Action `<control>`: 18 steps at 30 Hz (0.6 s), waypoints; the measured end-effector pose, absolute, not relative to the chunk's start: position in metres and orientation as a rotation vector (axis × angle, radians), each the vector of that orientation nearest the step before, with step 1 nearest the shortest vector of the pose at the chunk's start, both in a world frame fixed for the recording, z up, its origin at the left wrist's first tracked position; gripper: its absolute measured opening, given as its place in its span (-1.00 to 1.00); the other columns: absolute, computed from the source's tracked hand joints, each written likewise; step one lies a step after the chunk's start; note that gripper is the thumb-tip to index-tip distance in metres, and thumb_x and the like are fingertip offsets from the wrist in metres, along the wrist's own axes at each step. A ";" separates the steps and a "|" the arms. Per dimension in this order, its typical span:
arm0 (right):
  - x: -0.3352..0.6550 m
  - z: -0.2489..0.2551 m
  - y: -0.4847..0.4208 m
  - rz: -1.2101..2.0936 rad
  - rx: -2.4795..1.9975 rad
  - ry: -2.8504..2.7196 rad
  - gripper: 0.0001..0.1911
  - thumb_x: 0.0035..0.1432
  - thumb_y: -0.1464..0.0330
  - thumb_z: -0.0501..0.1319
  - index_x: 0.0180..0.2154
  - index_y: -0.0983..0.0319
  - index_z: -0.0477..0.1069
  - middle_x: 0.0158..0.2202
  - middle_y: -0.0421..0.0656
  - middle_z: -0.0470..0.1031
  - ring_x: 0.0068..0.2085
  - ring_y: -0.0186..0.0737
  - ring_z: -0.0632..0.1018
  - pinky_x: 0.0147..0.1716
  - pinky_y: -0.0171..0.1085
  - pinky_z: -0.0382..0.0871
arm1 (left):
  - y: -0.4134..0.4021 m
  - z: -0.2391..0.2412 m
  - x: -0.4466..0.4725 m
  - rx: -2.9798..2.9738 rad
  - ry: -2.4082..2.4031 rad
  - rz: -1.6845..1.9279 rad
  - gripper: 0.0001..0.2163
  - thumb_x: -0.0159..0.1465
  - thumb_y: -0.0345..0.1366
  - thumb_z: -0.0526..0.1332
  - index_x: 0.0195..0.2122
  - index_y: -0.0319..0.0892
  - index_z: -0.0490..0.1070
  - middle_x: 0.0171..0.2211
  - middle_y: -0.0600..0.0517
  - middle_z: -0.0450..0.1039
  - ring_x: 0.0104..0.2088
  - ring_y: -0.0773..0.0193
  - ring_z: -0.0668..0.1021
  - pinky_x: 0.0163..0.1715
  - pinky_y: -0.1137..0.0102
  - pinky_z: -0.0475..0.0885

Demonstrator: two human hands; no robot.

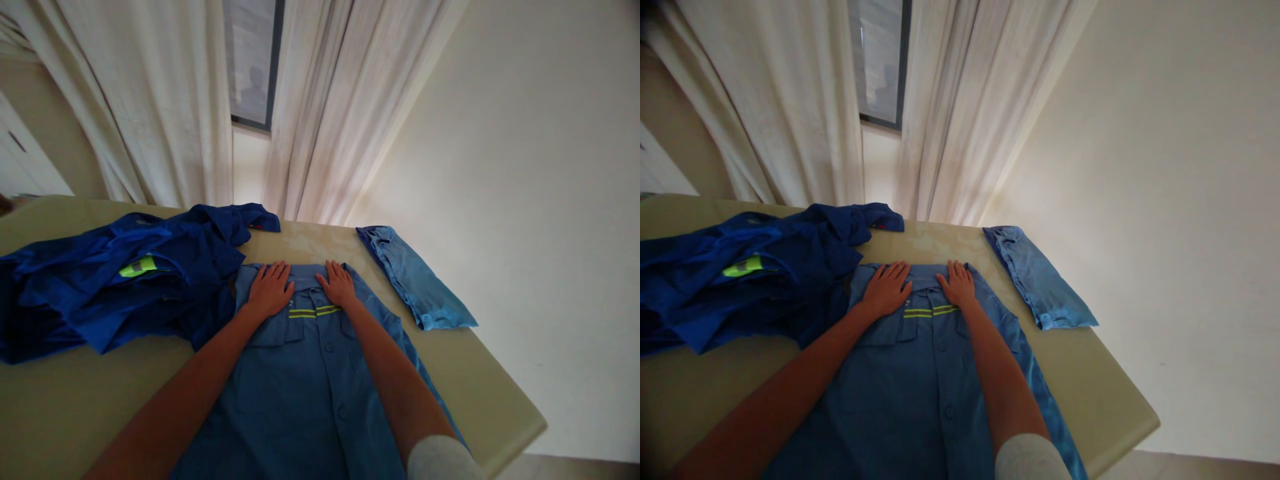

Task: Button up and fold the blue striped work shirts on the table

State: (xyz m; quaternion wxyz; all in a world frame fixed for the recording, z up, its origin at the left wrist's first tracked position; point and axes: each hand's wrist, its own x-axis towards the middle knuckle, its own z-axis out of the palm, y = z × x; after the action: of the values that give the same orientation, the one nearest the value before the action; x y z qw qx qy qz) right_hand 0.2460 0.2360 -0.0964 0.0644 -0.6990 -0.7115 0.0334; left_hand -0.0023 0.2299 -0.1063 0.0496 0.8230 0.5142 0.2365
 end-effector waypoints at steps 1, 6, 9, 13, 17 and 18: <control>0.246 -0.100 0.238 0.107 -2.111 -2.152 -0.21 0.47 -0.09 -0.12 0.48 0.25 -0.02 0.49 0.09 0.02 0.48 0.03 0.09 0.40 0.05 -0.06 | 0.230 -0.109 -0.003 2.501 1.588 0.688 -0.48 0.42 -0.09 0.03 0.38 -0.09 0.27 0.40 -0.14 0.25 0.41 -0.02 0.26 0.41 -0.02 -0.01; 0.245 -0.087 0.228 0.069 -2.063 -2.115 -0.24 0.46 -0.06 -0.06 0.49 0.20 -0.04 0.50 0.07 -0.01 0.50 0.02 0.03 0.41 0.11 -0.08 | 0.234 -0.108 -0.012 2.511 1.541 0.567 -0.47 0.44 -0.08 -0.02 0.39 -0.09 0.25 0.44 -0.14 0.17 0.43 -0.01 0.21 0.41 -0.01 -0.03; 0.254 -0.066 0.182 -0.083 -1.918 -1.932 -0.31 0.49 0.03 -0.08 0.46 0.25 0.02 0.48 0.07 0.06 0.48 -0.03 0.08 0.40 0.02 -0.02 | 0.237 -0.103 -0.018 2.533 1.471 0.544 -0.49 0.44 -0.13 -0.04 0.39 -0.09 0.25 0.44 -0.12 0.17 0.44 0.00 0.20 0.41 -0.03 -0.03; 0.302 -0.056 0.068 -0.182 -1.842 -1.719 -0.37 0.47 0.02 -0.04 0.38 0.21 0.19 0.41 0.04 0.22 0.40 -0.02 0.25 0.37 0.04 0.07 | 0.238 -0.096 -0.022 2.568 1.405 0.703 -0.49 0.46 -0.08 -0.04 0.36 -0.12 0.28 0.42 -0.12 0.20 0.41 -0.02 0.24 0.41 -0.03 -0.01; 0.366 -0.077 -0.055 -0.251 -2.003 -1.399 -0.32 0.40 -0.07 -0.03 0.25 0.27 0.34 0.25 0.14 0.41 0.28 0.15 0.40 0.29 0.15 0.18 | 0.230 -0.085 -0.022 2.567 1.389 0.931 -0.59 0.44 -0.18 -0.01 0.19 -0.16 0.46 0.20 -0.17 0.49 0.22 -0.01 0.45 0.31 0.05 0.23; 0.377 -0.086 -0.081 -0.251 -2.045 -1.334 -0.29 0.38 -0.11 -0.03 0.22 0.30 0.36 0.22 0.17 0.44 0.26 0.19 0.42 0.27 0.17 0.20 | 0.225 -0.082 -0.020 2.600 1.329 0.927 -0.62 0.43 -0.24 0.01 0.12 -0.15 0.51 0.11 -0.16 0.54 0.16 0.00 0.49 0.26 0.07 0.29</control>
State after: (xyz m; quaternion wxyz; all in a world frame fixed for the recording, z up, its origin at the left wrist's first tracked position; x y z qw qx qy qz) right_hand 0.3769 -0.0811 -0.0861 0.3370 -0.7845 -0.5117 -0.0963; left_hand -0.0199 0.2250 -0.0818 0.0390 0.8481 0.4334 0.3023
